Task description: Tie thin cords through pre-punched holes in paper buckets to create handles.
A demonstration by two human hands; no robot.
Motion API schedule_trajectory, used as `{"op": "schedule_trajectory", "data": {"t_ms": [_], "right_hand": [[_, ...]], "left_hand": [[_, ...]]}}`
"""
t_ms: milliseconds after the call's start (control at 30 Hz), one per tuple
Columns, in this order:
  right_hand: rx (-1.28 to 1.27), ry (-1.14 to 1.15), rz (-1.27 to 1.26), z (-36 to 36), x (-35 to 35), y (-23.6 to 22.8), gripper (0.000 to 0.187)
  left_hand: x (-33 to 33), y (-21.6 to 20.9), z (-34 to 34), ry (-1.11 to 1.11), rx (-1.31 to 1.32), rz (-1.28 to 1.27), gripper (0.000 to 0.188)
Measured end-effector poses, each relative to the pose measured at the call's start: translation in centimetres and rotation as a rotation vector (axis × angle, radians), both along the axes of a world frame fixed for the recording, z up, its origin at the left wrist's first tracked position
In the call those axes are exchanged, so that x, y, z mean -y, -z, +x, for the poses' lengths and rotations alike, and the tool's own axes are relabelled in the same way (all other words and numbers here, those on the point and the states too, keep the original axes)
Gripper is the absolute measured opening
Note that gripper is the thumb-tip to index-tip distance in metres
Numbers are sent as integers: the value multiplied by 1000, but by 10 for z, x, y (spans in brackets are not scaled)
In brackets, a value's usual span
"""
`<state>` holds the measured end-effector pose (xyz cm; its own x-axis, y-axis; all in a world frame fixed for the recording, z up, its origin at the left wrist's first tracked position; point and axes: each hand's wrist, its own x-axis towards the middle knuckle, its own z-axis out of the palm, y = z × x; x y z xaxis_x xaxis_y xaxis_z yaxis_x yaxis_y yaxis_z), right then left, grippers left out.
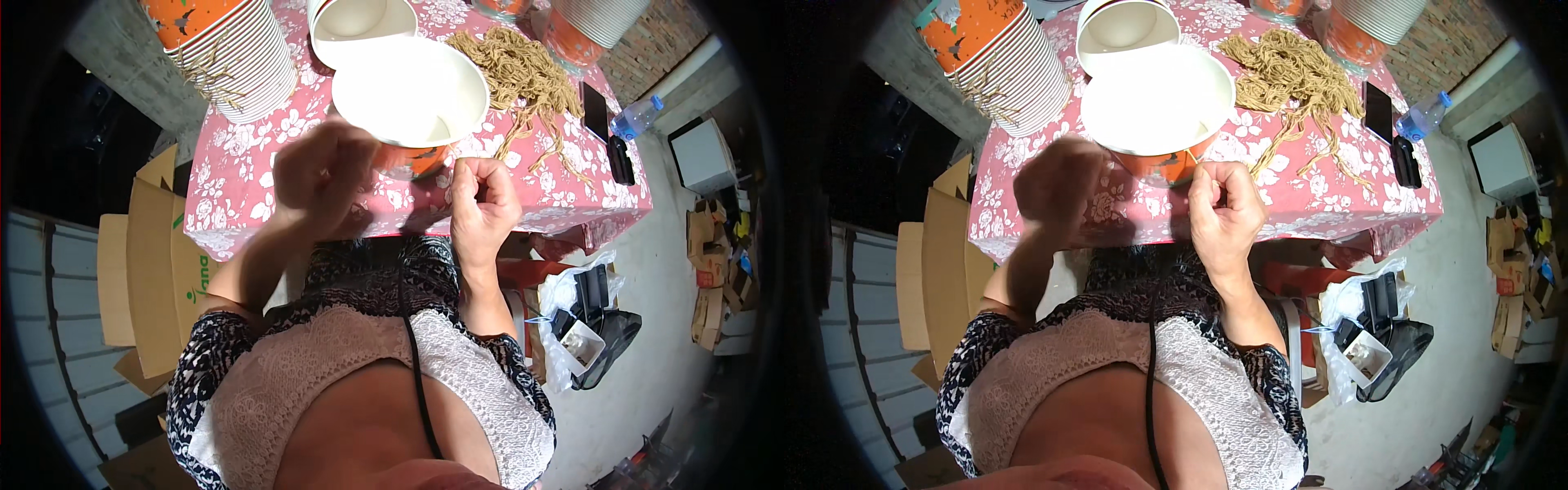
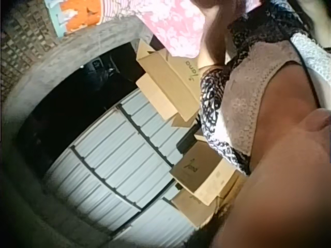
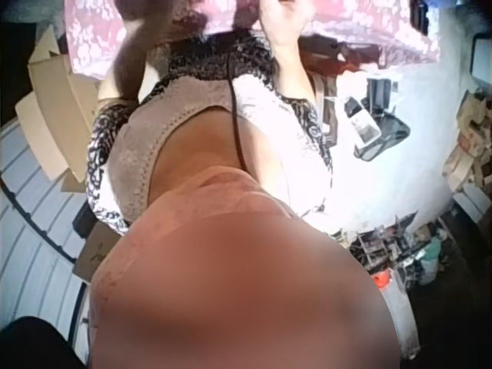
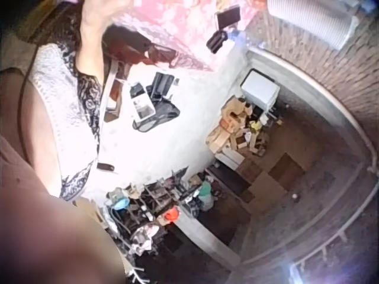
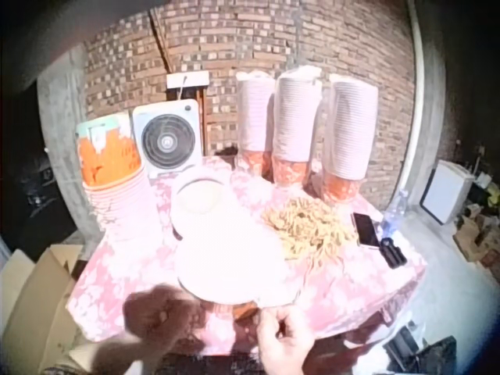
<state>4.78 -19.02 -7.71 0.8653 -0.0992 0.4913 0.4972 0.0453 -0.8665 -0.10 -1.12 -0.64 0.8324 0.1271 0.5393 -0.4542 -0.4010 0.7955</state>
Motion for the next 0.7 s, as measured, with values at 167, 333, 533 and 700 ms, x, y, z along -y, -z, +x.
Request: {"op": "schedule_trajectory", "data": {"t_ms": [167, 333, 533, 700], "right_hand": [[13, 6, -14, 4, -6, -3, 5], [25, 8, -28, 13, -10, 2, 4], [27, 19, -35, 15, -12, -2, 5], [72, 45, -64, 17, -13, -1, 6]], "left_hand": [[-16, -45, 46, 92, 137, 616, 18], [-16, -52, 93, 416, -108, 986, 36], [-2, -64, 108, 696, -539, 850, 26], [-9, -49, 114, 803, -551, 486, 28]]}}
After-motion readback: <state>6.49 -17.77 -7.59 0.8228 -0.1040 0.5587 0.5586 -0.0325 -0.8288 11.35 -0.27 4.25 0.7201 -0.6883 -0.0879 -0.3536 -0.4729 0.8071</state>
